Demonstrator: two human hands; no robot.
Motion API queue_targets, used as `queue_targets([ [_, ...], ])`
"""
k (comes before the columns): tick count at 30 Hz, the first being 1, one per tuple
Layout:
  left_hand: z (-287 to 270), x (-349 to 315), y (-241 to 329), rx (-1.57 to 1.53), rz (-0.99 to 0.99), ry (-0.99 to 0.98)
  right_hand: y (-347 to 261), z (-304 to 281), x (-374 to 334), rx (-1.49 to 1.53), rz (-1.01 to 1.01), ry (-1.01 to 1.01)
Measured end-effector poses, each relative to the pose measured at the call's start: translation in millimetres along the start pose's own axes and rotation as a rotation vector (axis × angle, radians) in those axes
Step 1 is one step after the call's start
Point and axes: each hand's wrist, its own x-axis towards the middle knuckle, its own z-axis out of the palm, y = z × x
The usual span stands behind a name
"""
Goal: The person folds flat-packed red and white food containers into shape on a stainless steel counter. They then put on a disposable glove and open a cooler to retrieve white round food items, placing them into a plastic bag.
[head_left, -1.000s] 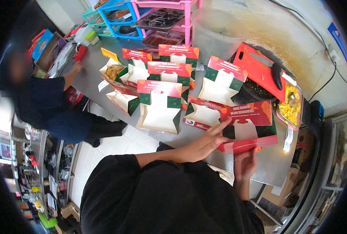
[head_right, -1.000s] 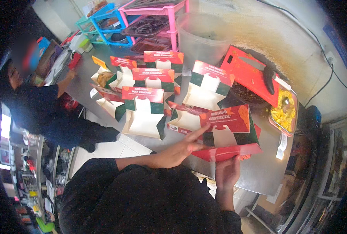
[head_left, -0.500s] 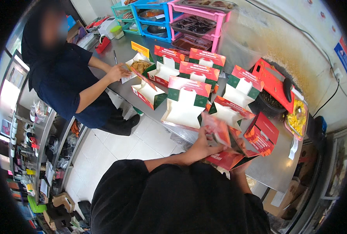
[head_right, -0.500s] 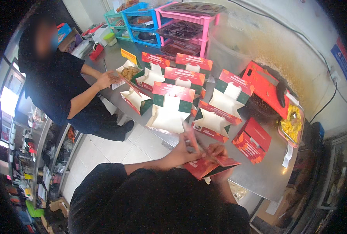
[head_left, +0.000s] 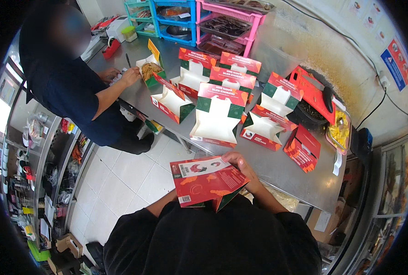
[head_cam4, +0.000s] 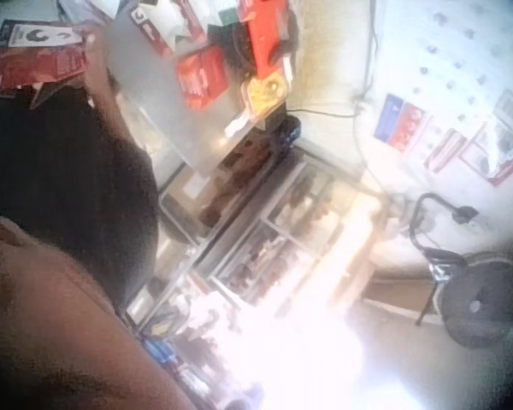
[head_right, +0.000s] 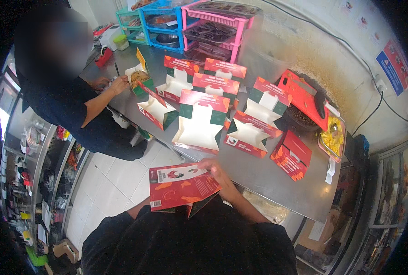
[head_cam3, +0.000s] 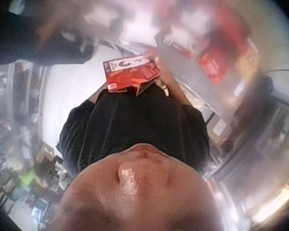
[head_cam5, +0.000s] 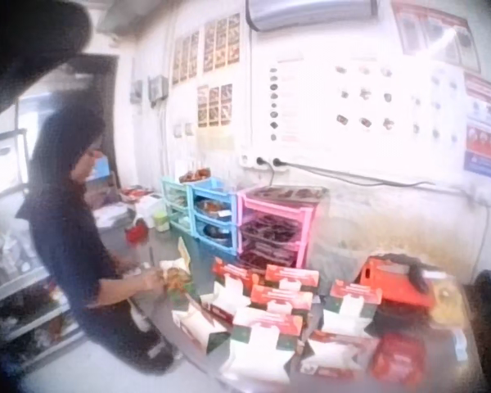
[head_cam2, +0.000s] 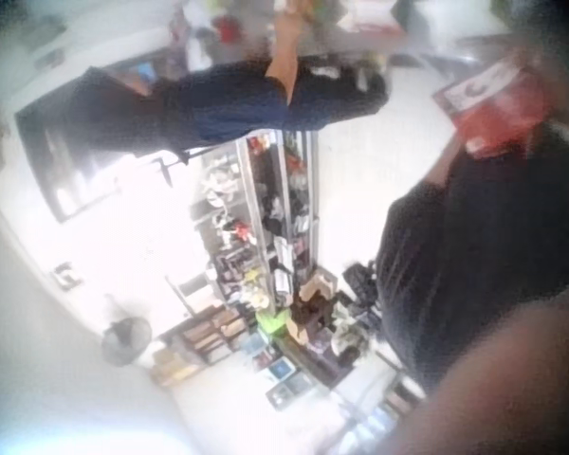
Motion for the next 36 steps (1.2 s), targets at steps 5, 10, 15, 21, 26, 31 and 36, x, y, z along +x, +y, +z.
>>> queue_targets([
  [5, -18.7, -12.9, 8.0, -0.026, 0.118, 0.114, -18.1, 14.8, 6.0, 0.080, 0.103, 0.106],
  [10, -47.0, -27.2, 25.6, -0.054, 0.245, 0.223, -40.1, 25.7, -3.0, -0.479, -0.321, 0.052],
  [15, -57.0, -35.8, 29.7, -0.060, 0.324, 0.294, -47.4, 49.5, 8.9, -0.769, -0.352, -0.501],
  [21, -53.9, -32.1, 13.3, -0.035, 0.371, 0.338, -45.9, 51.8, 14.0, -0.999, -0.220, -0.139],
  [26, -56.7, -27.6, 1.6, 0.004, 0.469, 0.381, -33.9, 24.0, 20.1, -1.046, -0.185, 0.185],
  [31, -47.3, -19.2, -13.1, 0.488, 0.713, 0.420, -19.4, 0.0, 26.2, -1.124, -0.062, 0.294],
  [36, -43.1, -10.2, -12.8, 0.461, 0.377, 0.380, -41.6, -42.5, -28.9, -0.535, 0.393, 0.213],
])
